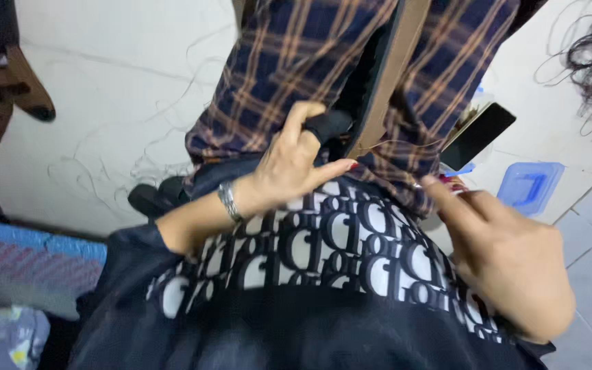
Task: The person sits on the floor and sews a brown leather strip onto a plaid fabric item using a needle and thread. They repeatedly push the needle through the material and pull the thread to secure the strip.
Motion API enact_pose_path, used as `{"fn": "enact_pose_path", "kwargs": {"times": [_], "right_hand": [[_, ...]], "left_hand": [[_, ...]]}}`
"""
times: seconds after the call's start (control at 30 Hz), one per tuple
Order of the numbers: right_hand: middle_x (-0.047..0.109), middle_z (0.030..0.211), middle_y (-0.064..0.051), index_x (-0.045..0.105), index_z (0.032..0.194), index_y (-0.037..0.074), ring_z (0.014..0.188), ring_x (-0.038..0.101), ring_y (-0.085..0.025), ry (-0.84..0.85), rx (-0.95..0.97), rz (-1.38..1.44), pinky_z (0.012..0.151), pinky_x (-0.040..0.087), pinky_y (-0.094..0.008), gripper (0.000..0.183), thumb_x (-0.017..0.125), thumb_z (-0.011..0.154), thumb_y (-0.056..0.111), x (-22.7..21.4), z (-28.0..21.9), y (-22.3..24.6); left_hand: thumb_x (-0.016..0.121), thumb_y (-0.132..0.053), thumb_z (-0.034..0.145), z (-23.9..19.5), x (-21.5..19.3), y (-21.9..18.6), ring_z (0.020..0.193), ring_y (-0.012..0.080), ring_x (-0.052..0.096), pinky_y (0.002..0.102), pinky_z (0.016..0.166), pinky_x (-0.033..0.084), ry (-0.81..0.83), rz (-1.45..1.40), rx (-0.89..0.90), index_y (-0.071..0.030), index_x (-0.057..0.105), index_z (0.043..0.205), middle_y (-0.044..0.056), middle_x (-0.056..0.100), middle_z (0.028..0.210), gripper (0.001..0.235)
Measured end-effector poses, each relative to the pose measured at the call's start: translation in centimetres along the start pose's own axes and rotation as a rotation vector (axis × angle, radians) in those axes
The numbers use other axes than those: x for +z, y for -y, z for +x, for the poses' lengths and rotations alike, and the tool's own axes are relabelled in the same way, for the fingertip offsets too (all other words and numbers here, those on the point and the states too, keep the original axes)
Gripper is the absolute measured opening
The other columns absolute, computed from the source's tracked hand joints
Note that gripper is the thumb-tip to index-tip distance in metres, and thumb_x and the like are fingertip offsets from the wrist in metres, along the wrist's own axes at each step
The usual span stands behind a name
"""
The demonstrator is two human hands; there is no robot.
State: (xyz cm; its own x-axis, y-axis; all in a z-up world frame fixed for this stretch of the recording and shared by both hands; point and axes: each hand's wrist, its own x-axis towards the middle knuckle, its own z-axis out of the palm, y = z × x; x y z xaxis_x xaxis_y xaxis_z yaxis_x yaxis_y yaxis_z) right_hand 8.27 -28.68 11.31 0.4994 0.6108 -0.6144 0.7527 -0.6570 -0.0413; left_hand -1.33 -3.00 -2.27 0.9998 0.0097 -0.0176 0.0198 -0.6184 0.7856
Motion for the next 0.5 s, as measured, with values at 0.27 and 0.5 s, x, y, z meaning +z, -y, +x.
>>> {"fn": "enact_pose_path", "kwargs": {"times": [0.27, 0.5], "right_hand": [[0.065, 0.112, -0.012, 0.071, 0.099, 0.002, 0.094, 0.068, -0.018, -0.278, -0.459, 1.600, 0.089, 0.061, -0.028, 0.008, 0.068, 0.092, 0.000, 6.9, 7.6, 0.1], [0.076, 0.083, -0.003, 0.072, 0.090, 0.014, 0.072, 0.074, -0.018, -0.156, -0.291, 0.435, 0.052, 0.056, -0.034, 0.016, 0.057, 0.084, 0.013, 2.2, 5.6, -0.4]], "left_hand": [[0.096, -0.051, 0.070, 2.7, -1.6, -0.1, 0.070, 0.0164, 0.058, 0.034, 0.084, 0.064, 0.360, -0.116, -0.098, 0.003, 0.032, 0.143, 0.020, 0.031, 0.141, 0.111], [0.090, -0.054, 0.079, 1.8, -1.2, 0.6, 0.076, 0.0329, 0.064, 0.048, 0.070, 0.062, 0.233, 0.048, 0.045, 0.004, 0.058, 0.071, 0.022, 0.039, 0.138, 0.067]]}}
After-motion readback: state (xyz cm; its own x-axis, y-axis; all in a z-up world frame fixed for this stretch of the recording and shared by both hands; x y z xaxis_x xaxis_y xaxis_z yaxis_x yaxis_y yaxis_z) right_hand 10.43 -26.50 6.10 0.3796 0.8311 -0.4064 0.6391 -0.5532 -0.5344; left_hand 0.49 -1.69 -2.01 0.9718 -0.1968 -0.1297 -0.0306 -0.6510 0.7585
